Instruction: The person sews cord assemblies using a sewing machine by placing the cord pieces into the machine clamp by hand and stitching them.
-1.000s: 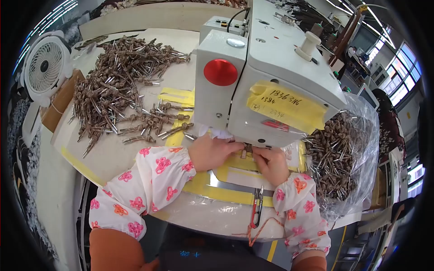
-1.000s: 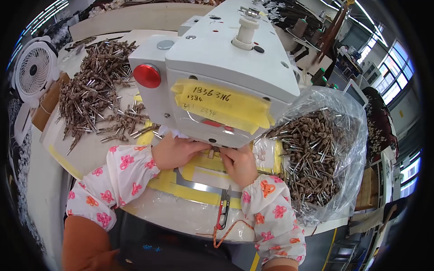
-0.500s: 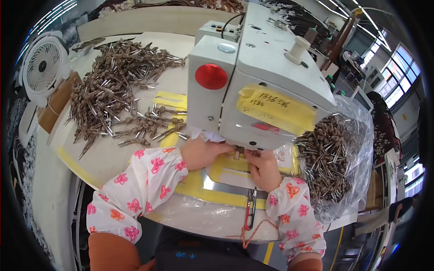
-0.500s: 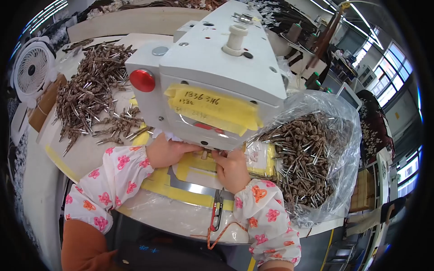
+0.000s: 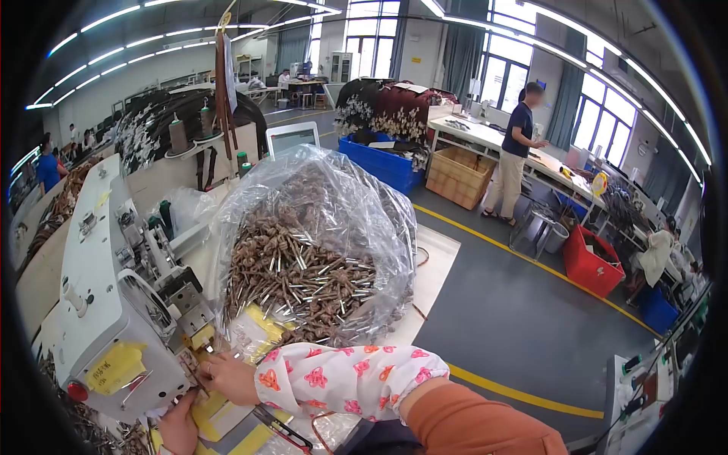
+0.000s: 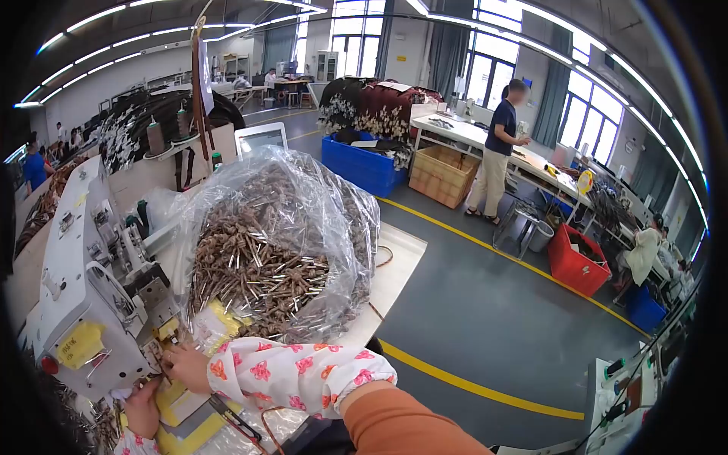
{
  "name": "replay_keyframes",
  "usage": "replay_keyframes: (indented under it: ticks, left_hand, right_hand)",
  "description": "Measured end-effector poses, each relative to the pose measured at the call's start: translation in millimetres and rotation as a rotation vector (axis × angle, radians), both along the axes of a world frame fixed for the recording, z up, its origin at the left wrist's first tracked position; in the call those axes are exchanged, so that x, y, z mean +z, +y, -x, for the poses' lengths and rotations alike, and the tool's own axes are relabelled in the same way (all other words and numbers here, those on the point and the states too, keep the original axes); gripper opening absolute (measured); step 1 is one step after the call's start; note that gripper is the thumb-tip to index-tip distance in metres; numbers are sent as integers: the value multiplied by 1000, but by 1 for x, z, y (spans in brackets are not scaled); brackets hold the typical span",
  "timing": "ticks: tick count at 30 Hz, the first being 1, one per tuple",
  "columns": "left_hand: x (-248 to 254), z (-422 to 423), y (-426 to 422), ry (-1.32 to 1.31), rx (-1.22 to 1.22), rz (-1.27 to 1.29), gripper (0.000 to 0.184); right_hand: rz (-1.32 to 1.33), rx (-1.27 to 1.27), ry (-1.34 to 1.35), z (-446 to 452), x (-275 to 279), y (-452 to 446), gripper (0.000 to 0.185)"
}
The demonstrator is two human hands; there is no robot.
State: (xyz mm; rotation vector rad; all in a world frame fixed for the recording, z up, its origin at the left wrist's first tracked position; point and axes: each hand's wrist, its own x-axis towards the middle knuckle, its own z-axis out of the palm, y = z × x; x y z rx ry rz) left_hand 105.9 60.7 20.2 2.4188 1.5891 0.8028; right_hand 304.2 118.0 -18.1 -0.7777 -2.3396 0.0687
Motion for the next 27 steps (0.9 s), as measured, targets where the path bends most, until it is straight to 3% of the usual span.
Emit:
replay_keyframes:
  ticks: [5, 7, 10, 13, 19, 23, 27]
  left_hand:
    - [-4, 0, -1, 33, 40, -47, 33]
    - [17, -6, -11, 88, 9, 130, 37]
    - [13, -9, -6, 140, -27, -90, 36]
    - [7, -5, -4, 132, -36, -121, 35]
    - [4, -7, -5, 151, 13, -161, 36]
    - [6, -6, -9, 150, 66, 20, 34]
    - [5, -5, -9, 230, 57, -70, 34]
  right_hand:
    - [40, -5, -124, 0, 2, 4, 23]
    - [101, 24, 17, 2, 1, -3, 23]
    - [77, -20, -59, -3, 14, -7, 23]
    - [26, 0, -41, 0, 8, 2, 24]
    - [50, -28, -10, -2, 9, -2, 17]
    - [50, -14, -92, -8, 18, -4, 25]
    - [8, -33, -120, -7, 16, -6, 23]
